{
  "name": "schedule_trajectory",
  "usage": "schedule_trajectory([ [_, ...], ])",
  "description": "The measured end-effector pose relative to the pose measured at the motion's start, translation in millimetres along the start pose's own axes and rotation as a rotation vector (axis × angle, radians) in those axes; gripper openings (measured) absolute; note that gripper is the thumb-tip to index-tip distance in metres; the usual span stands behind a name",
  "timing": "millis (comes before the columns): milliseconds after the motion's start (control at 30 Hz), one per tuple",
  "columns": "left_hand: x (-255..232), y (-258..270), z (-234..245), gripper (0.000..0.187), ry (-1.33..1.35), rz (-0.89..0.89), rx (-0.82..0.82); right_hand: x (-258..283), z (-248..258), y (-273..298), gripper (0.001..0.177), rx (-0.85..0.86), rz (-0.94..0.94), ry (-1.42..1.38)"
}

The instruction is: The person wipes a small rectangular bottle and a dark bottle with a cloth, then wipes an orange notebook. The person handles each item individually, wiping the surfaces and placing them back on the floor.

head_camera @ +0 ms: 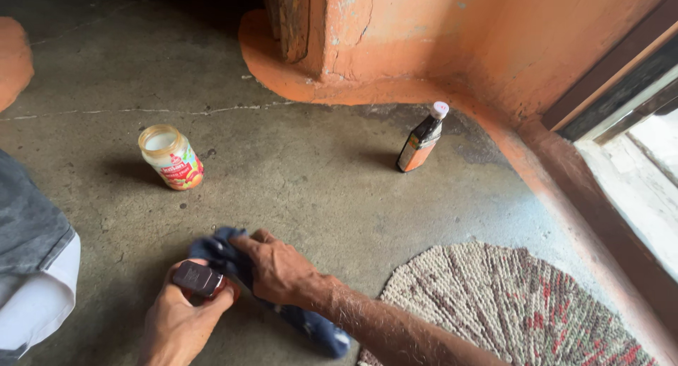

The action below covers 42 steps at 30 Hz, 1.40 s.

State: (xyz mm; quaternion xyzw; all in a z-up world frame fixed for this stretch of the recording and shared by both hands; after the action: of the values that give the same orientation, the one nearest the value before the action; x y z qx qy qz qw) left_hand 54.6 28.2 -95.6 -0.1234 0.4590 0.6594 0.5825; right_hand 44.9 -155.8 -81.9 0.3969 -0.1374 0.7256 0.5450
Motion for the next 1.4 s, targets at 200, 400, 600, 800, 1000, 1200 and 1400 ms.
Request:
schedule_trajectory([
  [200, 21, -18, -5, 0.076, -0.052, -0.017, -0.037, 17, -1, 12, 0.068, 0.122, 0.084, 0.124],
  [400, 39, -38, -14, 0.075, 0.080, -0.090, -0.027, 18, 18, 26, 0.062, 0.363, -0.204, 0.332],
  [600, 34, -69, -1, 0.074, 0.043, -0.143, -0.012, 29, 43, 7, 0.057, 0.283, -0.215, 0.351],
  [800, 14, -97, 5, 0.062, -0.069, -0.128, -0.052, 14, 37, -45, 0.077, 0.033, 0.035, 0.129],
  [1000, -16, -112, 2, 0.054, -0.144, -0.072, -0.133, -13, 23, -69, 0.063, -0.113, 0.019, -0.011],
  [1200, -45, -134, -2, 0.049, -0.119, -0.151, -0.140, -23, 39, -87, 0.051, -0.298, 0.024, 0.012],
  [1400, -64, -168, -8, 0.069, 0.130, -0.377, -0.063, -38, 67, -107, 0.053, -0.358, -0.096, -0.231],
])
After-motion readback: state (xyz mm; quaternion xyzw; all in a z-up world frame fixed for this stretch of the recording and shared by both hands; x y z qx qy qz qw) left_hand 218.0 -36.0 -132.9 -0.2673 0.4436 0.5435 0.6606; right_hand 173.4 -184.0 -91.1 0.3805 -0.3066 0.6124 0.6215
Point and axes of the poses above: each hand's wrist, its own y-axis away from the middle knuckle, its own z-axis out of the back of the hand, x = y × z, the point moved 4 cm from there along -y, towards the middle knuckle, and after that the axes turned 12 degrees about x, right-handed, at the moved point
